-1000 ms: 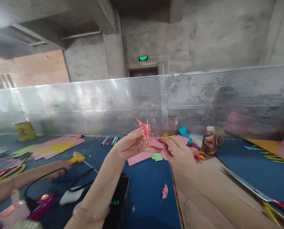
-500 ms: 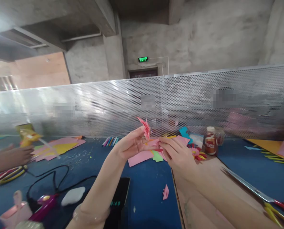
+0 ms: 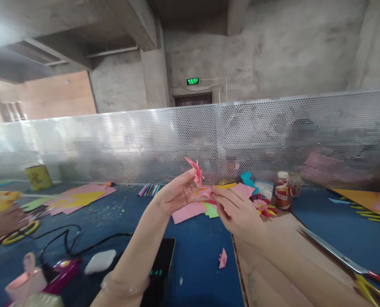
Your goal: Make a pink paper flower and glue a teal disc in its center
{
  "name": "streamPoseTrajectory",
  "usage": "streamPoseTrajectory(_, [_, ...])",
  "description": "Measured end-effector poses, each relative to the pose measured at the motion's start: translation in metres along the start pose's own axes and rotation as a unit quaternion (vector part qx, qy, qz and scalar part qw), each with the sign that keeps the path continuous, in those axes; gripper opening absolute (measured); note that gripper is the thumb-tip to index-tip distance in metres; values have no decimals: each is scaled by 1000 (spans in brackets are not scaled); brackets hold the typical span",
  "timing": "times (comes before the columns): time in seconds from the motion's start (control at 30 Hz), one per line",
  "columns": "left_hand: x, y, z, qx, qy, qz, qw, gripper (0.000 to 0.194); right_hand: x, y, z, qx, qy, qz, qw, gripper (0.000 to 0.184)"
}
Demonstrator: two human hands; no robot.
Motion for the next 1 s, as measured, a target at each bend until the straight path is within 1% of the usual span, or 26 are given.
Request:
streamPoseTrajectory(0.17, [0, 1, 0, 3, -7, -11, 1000, 7, 0, 0, -1, -34, -30, -28, 999, 24])
streamPoseTrajectory(0.23, [1, 2, 0, 4, -9, -12, 1000, 8, -2, 0, -3, -32, -28, -53, 998, 24])
streamPoseTrajectory(0.3, [1, 2, 1, 3, -7, -12, 1000, 6, -5, 2, -4, -6, -17, -84, 996, 21])
streamPoseTrajectory(0.37, [2, 2, 2, -1, -2, -11, 1000, 6, -4, 6, -5, 42, -14, -112, 993, 19])
streamPoseTrajectory(0.43, [3, 1, 3, -6, 6, -8, 1000, 10, -2, 10, -5, 93, -21, -129, 987, 21])
streamPoseTrajectory(0.5, [4, 1, 4, -9, 14, -3, 1000, 13, -2, 12, -6, 129, -20, -139, 982, 20])
streamPoseTrajectory(0.67, [7, 0, 4, -12, 5, -7, 1000, 8, -11, 8, -11, 145, 9, -160, 976, 19])
streamPoseTrajectory(0.73, [7, 1, 4, -7, 0, -24, 1000, 4, -12, 9, -11, 156, 14, -176, 972, 22])
streamPoseTrajectory(0.83, [7, 1, 3, 11, -3, -48, 999, 5, -12, 12, -9, 173, 18, -188, 966, 28])
streamPoseTrajectory(0.93, [9, 4, 2, 44, 4, -101, 994, 8, -13, 25, -6, 243, 25, -195, 950, 31])
streamPoseTrajectory(1.0, [10, 9, 3, 92, 23, -197, 976, 14, -18, 33, -7, 287, 46, -209, 934, 31])
Point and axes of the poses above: each hand's wrist, its own z-axis away from the middle knuckle, its own x-axis out of the palm, y = z × x, the point moved 7 cm from there along -z, towards the middle knuckle, and after that the axes turned 8 degrees about x, right-handed, at the moved point
